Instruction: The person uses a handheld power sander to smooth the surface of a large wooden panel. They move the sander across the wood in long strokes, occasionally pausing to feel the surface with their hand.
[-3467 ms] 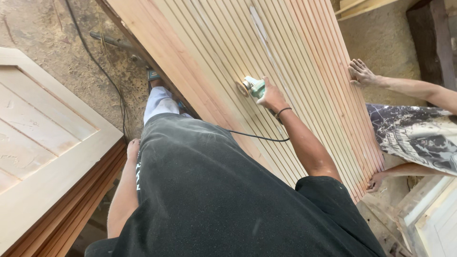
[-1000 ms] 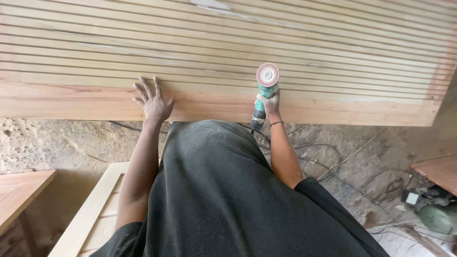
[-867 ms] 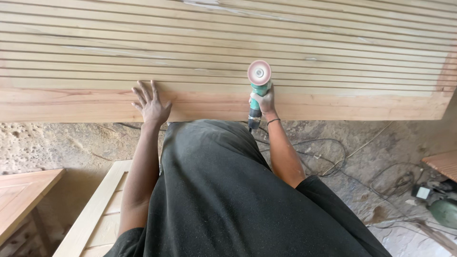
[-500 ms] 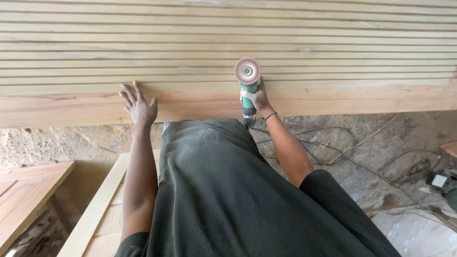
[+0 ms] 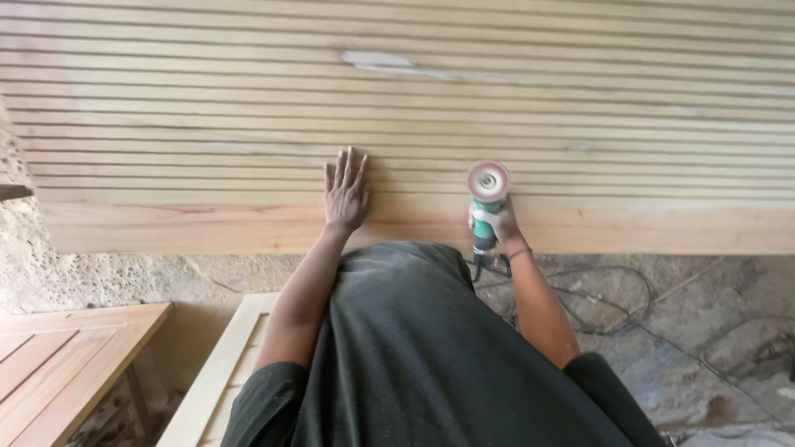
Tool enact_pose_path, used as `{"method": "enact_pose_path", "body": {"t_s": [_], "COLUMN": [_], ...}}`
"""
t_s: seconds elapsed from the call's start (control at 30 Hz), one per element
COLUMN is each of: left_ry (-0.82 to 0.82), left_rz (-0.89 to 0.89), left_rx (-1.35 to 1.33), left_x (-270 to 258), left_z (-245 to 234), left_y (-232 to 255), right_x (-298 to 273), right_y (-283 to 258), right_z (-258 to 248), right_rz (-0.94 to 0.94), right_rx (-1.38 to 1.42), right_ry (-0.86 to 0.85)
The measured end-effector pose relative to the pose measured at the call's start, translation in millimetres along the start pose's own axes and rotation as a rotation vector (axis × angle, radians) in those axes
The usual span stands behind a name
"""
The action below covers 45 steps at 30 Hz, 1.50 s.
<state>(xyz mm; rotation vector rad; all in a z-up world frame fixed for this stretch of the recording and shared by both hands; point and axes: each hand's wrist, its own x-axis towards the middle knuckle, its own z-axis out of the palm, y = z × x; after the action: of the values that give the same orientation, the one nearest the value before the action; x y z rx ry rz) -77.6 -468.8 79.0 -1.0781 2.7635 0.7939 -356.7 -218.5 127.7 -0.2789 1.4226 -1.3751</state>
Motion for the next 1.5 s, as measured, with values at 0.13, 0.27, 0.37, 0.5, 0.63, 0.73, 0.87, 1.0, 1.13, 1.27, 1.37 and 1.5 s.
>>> {"method": "enact_pose_path", "body": {"t_s": [0.13, 0.27, 0.37, 0.5, 0.63, 0.73, 0.87, 1.0, 1.13, 1.27, 1.37, 1.5], "left_ry": [0.137, 0.192, 0.153, 0.165, 0.227, 0.275, 0.308, 0.292, 0.273, 0.253, 0.208, 0.176], "left_rz": [-0.177, -0.319, -0.347, -0.393, -0.544, -0.682, -0.817, -0.823, -0.833, -0.830, -0.840, -0.846], "left_rx": [0.036, 0.036, 0.011, 0.024, 0.020, 0.004, -0.046, -0.052, -0.073, -0.061, -0.095, -0.089], "left_x": [34.8, 69.9, 82.0, 99.3, 108.5, 110.7, 115.9, 114.3, 117.8, 114.0, 116.9, 118.9], "left_z": [-20.1, -66.3, -102.6, -135.6, -138.7, -135.1, -132.8, -134.7, -134.7, -138.7, -145.4, -149.0], "left_y": [-48.6, -110.0, -151.2, -193.3, -208.4, -212.5, -211.5, -215.6, -216.5, -214.2, -213.3, -212.8], "right_x": [-5.3, -3.8, -9.1, -1.9, 5.1, 9.5, 8.1, 8.5, 9.5, 3.3, 11.5, 14.7], "right_y": [10.5, 10.4, 6.0, -2.7, -13.6, -19.1, -25.0, -29.5, -31.5, -31.2, -31.3, -31.7], "right_z": [2.8, 6.1, 11.2, 23.0, 37.3, 50.1, 63.4, 75.3, 79.2, 84.5, 88.3, 97.7], "right_rz": [0.016, 0.071, 0.112, 0.180, 0.202, 0.214, 0.196, 0.213, 0.229, 0.228, 0.211, 0.210], "right_rx": [0.001, 0.113, 0.141, 0.134, 0.075, 0.101, 0.174, 0.173, 0.171, 0.167, 0.171, 0.173], "right_ry": [0.015, 0.060, 0.070, 0.121, 0.175, 0.187, 0.206, 0.255, 0.285, 0.318, 0.331, 0.352]}}
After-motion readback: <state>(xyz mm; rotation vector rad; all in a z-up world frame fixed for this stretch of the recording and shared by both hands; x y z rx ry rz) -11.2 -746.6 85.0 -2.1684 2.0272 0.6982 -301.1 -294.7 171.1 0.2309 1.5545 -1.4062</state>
